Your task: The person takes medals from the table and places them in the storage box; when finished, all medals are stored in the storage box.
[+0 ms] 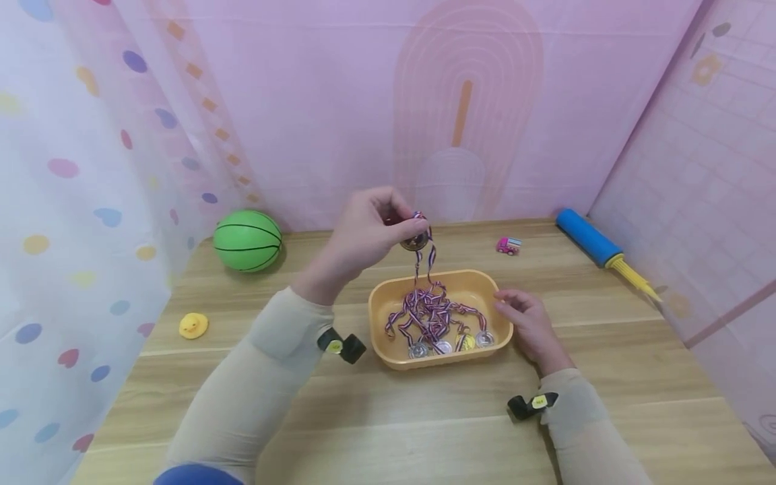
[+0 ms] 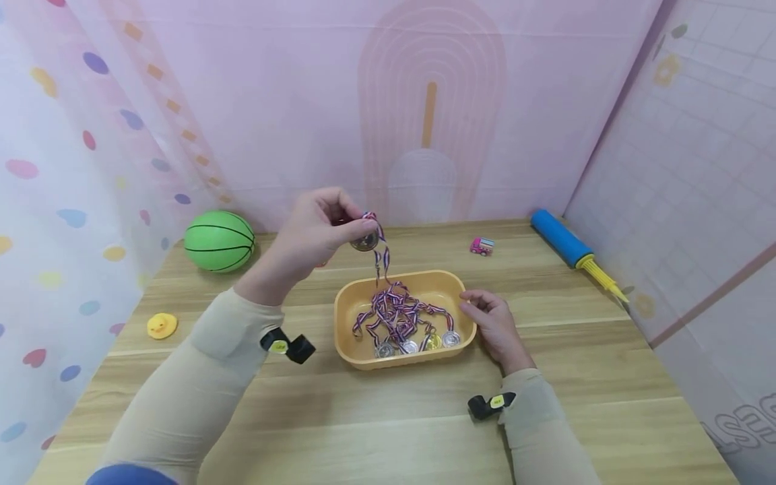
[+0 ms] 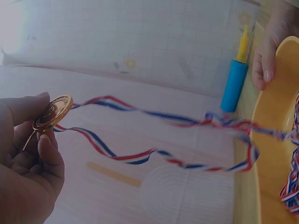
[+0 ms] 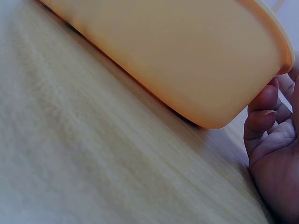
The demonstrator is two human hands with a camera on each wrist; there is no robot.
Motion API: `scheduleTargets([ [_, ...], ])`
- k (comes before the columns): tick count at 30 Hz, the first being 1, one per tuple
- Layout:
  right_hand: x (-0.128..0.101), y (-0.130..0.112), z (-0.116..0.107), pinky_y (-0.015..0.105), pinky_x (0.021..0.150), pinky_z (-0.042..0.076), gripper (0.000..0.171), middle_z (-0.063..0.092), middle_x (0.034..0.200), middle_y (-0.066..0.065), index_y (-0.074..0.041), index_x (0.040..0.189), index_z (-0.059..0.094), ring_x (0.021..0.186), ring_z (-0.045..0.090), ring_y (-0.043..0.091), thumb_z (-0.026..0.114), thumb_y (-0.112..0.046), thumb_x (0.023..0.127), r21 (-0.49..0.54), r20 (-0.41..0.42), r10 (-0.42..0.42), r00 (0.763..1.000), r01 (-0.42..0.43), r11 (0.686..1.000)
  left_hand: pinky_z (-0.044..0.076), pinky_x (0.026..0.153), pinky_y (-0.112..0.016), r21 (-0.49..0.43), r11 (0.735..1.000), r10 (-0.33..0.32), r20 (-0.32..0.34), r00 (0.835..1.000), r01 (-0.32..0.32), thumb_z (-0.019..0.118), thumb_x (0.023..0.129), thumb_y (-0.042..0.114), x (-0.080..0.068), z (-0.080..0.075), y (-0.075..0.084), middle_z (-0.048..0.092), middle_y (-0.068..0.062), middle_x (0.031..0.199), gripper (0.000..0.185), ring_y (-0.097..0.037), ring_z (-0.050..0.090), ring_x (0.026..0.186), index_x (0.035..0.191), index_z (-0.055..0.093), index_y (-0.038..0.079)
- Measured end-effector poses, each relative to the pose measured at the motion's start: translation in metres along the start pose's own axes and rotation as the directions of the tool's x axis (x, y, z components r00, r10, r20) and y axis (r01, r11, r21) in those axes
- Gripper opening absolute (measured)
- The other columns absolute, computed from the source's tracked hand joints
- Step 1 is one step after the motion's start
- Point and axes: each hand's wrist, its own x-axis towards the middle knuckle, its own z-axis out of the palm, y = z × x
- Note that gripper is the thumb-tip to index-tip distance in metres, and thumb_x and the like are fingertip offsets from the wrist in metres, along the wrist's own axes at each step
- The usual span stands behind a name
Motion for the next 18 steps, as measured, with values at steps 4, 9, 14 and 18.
scheduleTargets([
  [4, -0.002, -0.001, 0.0, 0.019, 0.075, 0.05, 0.014, 0.058, 0.094, -0.002, -0.002, 0.103, 0.065, 0.088, 0.051, 0.012, 0.066, -0.006, 0.09, -0.01, -0.008, 0.004, 1.0, -0.004, 1.0, 0.055, 0.062, -0.03, -0.024, 1.0, 0.003, -0.029, 1.0, -0.004, 0.076, 0.081, 0.005, 0.01, 0.018, -0.011, 0.068, -0.012, 0.077, 0.017, -0.019, 0.063, 0.066, 0.078, 0.06, 0.002],
  [9, -0.005, -0.001, 0.0, 0.019, 0.076, 0.049, 0.011, 0.058, 0.095, -0.003, -0.006, 0.102, 0.066, 0.089, 0.051, 0.012, 0.065, -0.007, 0.09, -0.012, -0.013, 0.015, 1.0, -0.016, 1.0, 0.048, 0.059, -0.024, -0.067, 0.996, -0.056, -0.052, 0.997, 0.053, 0.076, 0.081, 0.007, 0.013, 0.038, -0.027, 0.066, -0.008, 0.079, 0.016, -0.015, 0.057, 0.067, 0.079, 0.061, 0.004],
  [14, -0.006, -0.002, 0.001, 0.019, 0.076, 0.049, 0.013, 0.058, 0.096, -0.002, -0.003, 0.103, 0.065, 0.089, 0.051, 0.012, 0.065, -0.006, 0.09, -0.003, -0.011, 0.014, 1.0, -0.014, 1.0, 0.048, 0.06, -0.024, -0.033, 0.99, -0.135, -0.033, 0.99, 0.134, 0.077, 0.081, 0.012, 0.008, 0.052, -0.045, 0.066, -0.006, 0.082, 0.017, -0.015, 0.057, 0.07, 0.081, 0.062, 0.005],
  [18, -0.006, -0.002, 0.003, 0.02, 0.077, 0.05, 0.014, 0.058, 0.097, -0.002, -0.002, 0.103, 0.065, 0.089, 0.052, 0.012, 0.065, -0.005, 0.09, 0.002, -0.007, 0.017, 1.0, -0.017, 1.0, 0.049, 0.06, -0.025, 0.068, 0.976, -0.206, -0.039, 0.978, 0.208, 0.079, 0.08, 0.017, 0.0, 0.053, -0.065, 0.065, -0.005, 0.082, 0.019, -0.016, 0.057, 0.071, 0.081, 0.062, 0.007],
])
